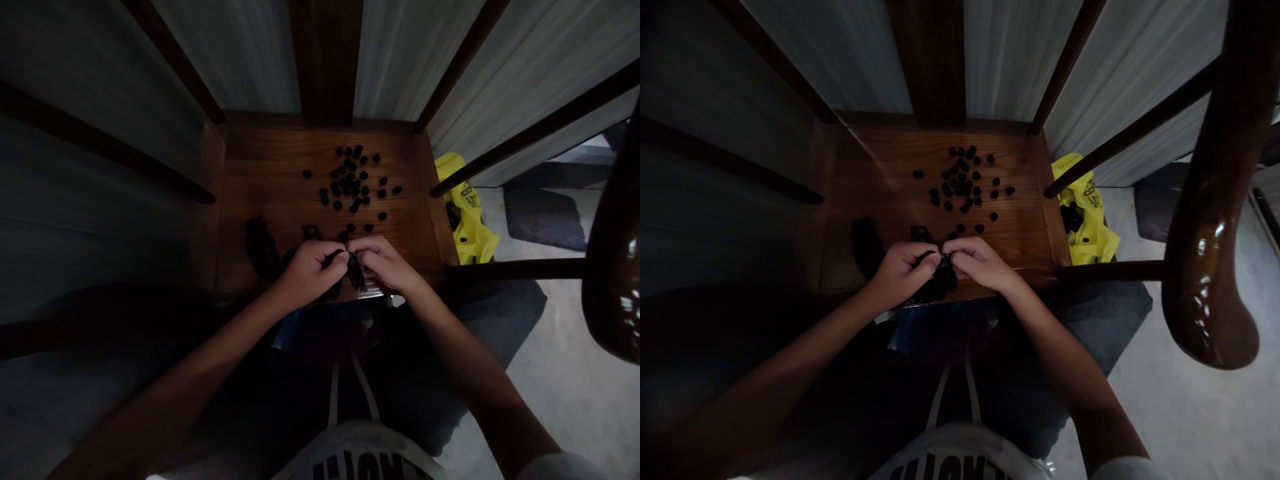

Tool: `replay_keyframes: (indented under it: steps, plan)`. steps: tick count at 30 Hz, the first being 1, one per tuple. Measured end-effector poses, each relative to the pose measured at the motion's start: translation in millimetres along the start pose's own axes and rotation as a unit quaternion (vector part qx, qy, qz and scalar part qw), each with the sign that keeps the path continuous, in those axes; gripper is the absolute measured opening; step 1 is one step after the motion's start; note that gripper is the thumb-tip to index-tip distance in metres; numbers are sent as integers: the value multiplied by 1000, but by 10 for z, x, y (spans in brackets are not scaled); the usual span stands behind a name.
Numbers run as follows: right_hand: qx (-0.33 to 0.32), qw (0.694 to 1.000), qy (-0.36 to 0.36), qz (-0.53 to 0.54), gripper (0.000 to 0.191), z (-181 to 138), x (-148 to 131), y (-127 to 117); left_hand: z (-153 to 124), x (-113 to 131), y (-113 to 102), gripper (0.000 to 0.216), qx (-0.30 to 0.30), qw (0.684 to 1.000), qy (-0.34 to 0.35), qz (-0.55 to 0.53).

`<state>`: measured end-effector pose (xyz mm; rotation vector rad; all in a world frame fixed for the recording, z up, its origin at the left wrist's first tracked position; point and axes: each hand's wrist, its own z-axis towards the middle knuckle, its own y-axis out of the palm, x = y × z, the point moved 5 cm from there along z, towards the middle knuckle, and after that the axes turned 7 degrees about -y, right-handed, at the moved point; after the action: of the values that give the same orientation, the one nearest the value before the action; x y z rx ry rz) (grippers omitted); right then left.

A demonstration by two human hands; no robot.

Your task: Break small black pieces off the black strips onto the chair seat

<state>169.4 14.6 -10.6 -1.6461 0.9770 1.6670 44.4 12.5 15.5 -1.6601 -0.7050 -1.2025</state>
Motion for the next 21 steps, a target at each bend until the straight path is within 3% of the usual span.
replay_keyframes:
  steps: [5, 10, 13, 15, 17, 21]
  plan:
    - [50, 998, 28, 40, 9, 14, 234, -11, -15, 28, 10, 27, 38, 989, 81, 113]
    - [45, 998, 29, 18, 10, 6, 331, 39, -110, 55, 53, 23, 26, 942, 209, 262]
    - [20, 999, 7, -37, 12, 32, 252, 44, -103, 19, 23, 24, 33, 943, 195, 267]
    - [33, 988, -42, -142, 15, 49, 139, 3, -50, -25, -3, 25, 27, 962, 138, 236]
    - [72, 952, -99, -282, 16, 41, 17, -39, 8, -77, -11, 27, 9, 979, 65, 193]
    - [111, 829, -135, -531, 16, -26, -77, -7, 43, -119, 15, 31, -2, 993, -11, 115]
